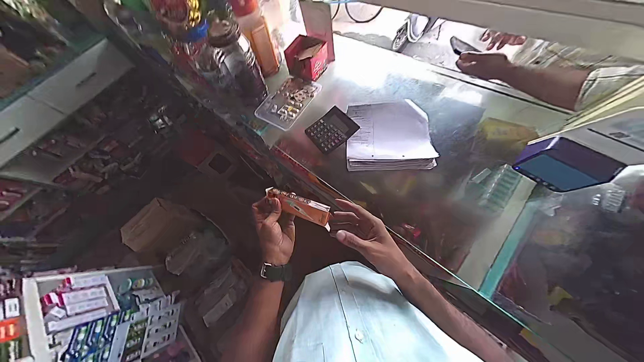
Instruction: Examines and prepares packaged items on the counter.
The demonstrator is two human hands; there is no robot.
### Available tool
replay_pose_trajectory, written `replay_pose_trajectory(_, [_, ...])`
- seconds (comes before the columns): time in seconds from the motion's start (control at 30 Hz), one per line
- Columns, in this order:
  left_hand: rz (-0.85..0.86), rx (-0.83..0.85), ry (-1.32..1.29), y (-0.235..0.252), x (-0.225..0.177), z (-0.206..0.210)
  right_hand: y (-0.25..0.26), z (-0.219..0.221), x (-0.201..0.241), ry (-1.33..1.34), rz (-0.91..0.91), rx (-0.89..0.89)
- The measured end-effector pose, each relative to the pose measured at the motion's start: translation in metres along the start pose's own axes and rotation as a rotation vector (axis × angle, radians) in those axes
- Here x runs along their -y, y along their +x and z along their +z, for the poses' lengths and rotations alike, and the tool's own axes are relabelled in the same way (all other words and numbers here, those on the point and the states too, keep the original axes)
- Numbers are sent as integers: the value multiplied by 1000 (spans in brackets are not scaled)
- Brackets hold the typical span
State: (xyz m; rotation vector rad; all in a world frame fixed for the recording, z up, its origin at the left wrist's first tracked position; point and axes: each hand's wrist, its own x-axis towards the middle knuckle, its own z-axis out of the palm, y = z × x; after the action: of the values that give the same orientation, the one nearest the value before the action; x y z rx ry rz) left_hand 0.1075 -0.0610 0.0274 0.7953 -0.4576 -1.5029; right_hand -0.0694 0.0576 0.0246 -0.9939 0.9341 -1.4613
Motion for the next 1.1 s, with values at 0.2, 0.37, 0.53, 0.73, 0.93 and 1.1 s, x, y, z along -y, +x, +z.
replay_pose_trajectory(0.2, [-177, 52, -71, -12, 16, 8, 16, 1, 11, -340, -264, -149])
replay_pose_trajectory(0.37, [277, 453, 754, -20, 12, -4, 13, -13, 26, -548, -311, -161])
replay_pose_trajectory(0.53, [624, 913, 1379, -22, 8, 3, 8, -15, 41, -638, -288, -24])
replay_pose_trajectory(0.73, [668, 843, 1143, -26, 29, 2, 0, -10, 44, -578, -431, -120])
replay_pose_trajectory(0.93, [407, 1103, 808, -38, 31, 2, -7, -15, 36, -580, -626, -207])
replay_pose_trajectory(1.1, [321, 1124, 606, -48, 36, 11, -6, -23, 29, -607, -685, -144])
